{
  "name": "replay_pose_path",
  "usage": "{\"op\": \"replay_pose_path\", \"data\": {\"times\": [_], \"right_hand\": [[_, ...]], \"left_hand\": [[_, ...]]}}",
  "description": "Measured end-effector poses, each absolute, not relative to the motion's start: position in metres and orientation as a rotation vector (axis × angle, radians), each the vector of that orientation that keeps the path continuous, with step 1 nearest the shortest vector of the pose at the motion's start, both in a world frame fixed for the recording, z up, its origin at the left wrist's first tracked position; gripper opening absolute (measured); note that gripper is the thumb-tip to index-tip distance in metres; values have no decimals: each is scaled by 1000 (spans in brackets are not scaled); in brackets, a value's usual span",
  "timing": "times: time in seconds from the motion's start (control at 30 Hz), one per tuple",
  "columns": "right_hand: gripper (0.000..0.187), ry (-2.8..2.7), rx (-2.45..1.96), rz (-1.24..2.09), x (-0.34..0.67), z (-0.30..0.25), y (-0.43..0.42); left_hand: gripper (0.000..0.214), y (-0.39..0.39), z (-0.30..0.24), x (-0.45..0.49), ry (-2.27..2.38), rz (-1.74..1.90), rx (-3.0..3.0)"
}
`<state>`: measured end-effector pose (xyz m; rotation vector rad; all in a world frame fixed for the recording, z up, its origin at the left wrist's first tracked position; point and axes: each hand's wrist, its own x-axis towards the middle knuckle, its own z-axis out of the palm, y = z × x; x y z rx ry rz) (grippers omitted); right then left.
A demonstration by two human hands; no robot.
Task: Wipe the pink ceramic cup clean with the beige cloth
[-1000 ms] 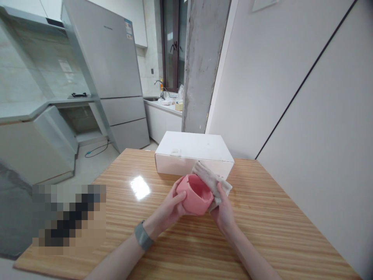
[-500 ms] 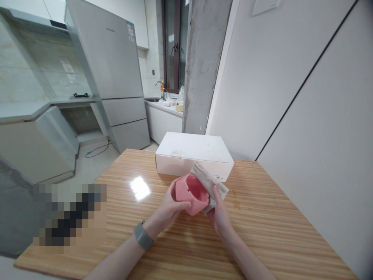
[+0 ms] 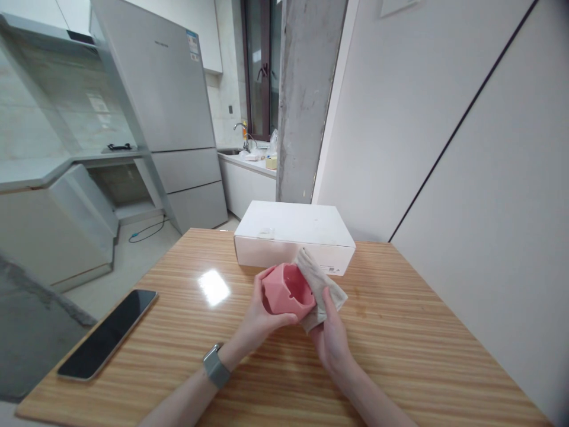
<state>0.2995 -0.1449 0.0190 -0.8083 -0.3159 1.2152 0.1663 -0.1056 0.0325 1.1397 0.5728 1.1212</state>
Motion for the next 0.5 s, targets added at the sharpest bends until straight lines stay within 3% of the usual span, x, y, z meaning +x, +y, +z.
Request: {"op": "replay_pose_path", "data": {"times": [0.13, 0.2, 0.5], "right_hand": [[47, -284, -829, 1129, 305, 16, -144], [48, -282, -846, 1094, 308, 16, -143], [39, -399, -867, 1153, 320, 27, -144]], "left_hand": [[60, -101, 30, 162, 469, 892, 926], [55, -99, 30, 160, 446, 843, 882], [83, -97, 25, 152, 305, 649, 899]]}}
